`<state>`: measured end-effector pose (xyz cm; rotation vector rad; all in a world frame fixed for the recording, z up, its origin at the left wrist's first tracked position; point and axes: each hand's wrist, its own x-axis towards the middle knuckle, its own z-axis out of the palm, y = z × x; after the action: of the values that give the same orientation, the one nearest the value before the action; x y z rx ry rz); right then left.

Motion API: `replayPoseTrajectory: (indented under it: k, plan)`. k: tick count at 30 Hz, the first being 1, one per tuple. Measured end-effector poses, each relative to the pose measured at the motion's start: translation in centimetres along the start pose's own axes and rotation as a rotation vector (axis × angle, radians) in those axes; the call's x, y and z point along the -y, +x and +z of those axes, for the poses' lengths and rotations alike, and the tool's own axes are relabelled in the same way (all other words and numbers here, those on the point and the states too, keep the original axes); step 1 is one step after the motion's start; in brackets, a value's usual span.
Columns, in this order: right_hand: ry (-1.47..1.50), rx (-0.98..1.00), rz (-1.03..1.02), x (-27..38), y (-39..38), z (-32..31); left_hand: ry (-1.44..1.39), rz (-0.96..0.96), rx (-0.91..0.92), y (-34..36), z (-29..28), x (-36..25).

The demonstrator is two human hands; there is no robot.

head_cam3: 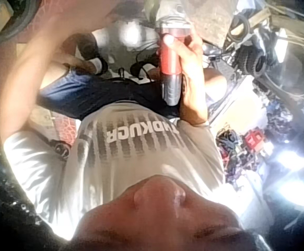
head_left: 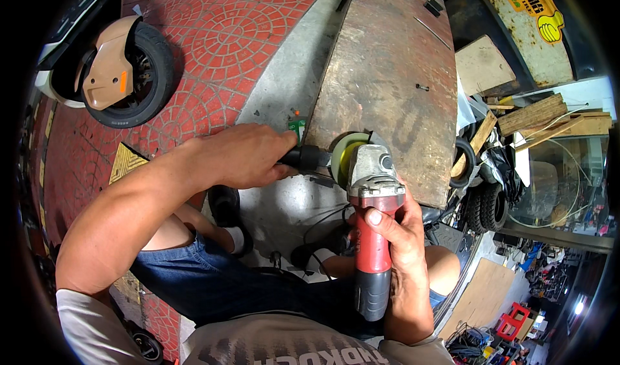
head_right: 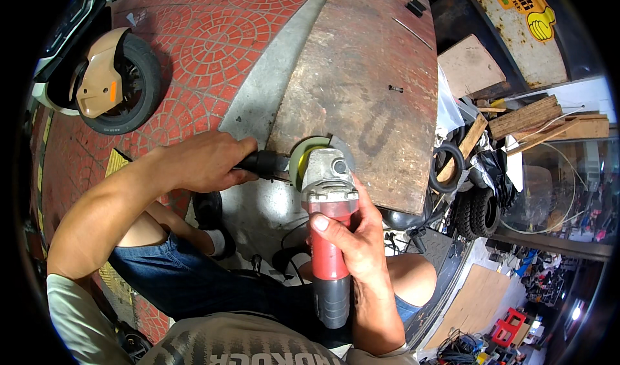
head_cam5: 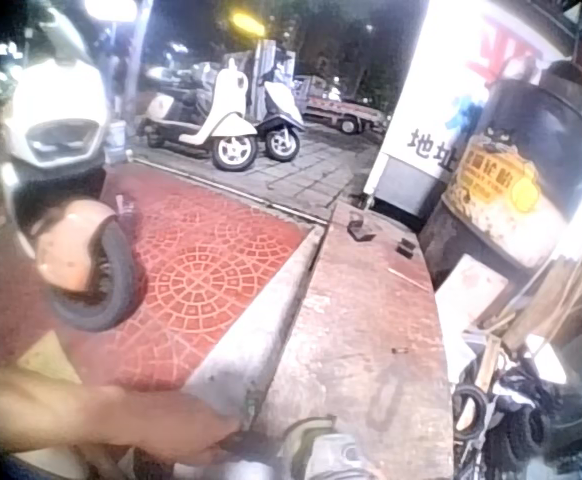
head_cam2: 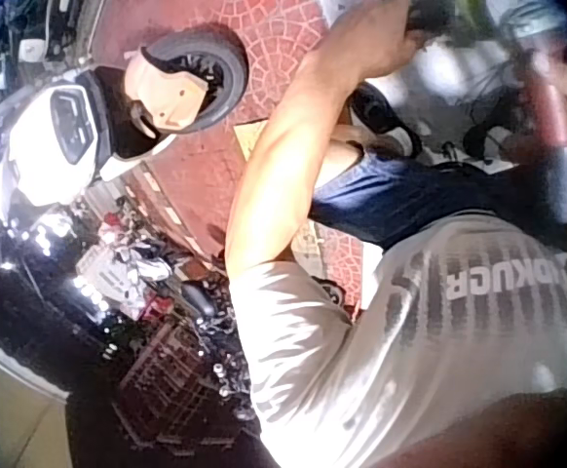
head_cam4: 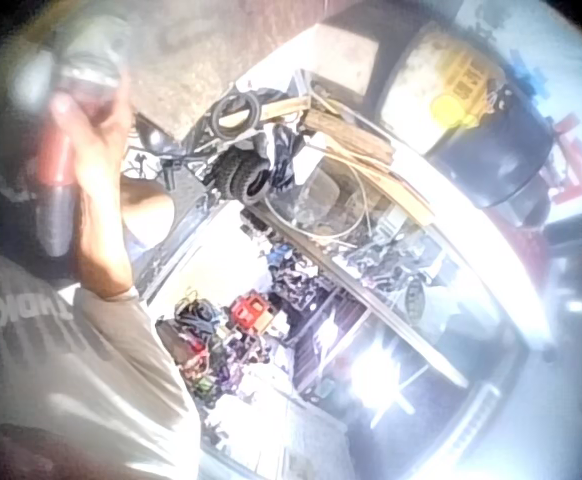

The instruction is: The person uses an angle grinder to smooth the end of a black metal shaft by hand, then picks up a digital caliper to measure the dimensions of a small metal component.

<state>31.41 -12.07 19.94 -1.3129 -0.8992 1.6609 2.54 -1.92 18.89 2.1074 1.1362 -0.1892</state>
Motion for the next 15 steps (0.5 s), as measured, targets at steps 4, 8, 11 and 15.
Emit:
replayPoseTrajectory:
  k: [4,8,11,15]
  plan:
    - [0.032,-0.007,-0.019,-0.22,-0.02,-0.73,0.003,0.012,-0.003,-0.10,-0.11,-0.08]
    - [0.040,-0.008,-0.012,-0.18,0.13,-0.67,-0.004,0.010,0.006,-0.16,-0.19,-0.07]
    - [0.034,-0.011,-0.010,-0.03,0.12,-0.29,0.003,0.014,-0.002,-0.05,-0.12,-0.06]
    - [0.021,-0.001,0.003,-0.07,0.24,-0.27,0.012,0.021,-0.007,-0.03,0.04,0.10]
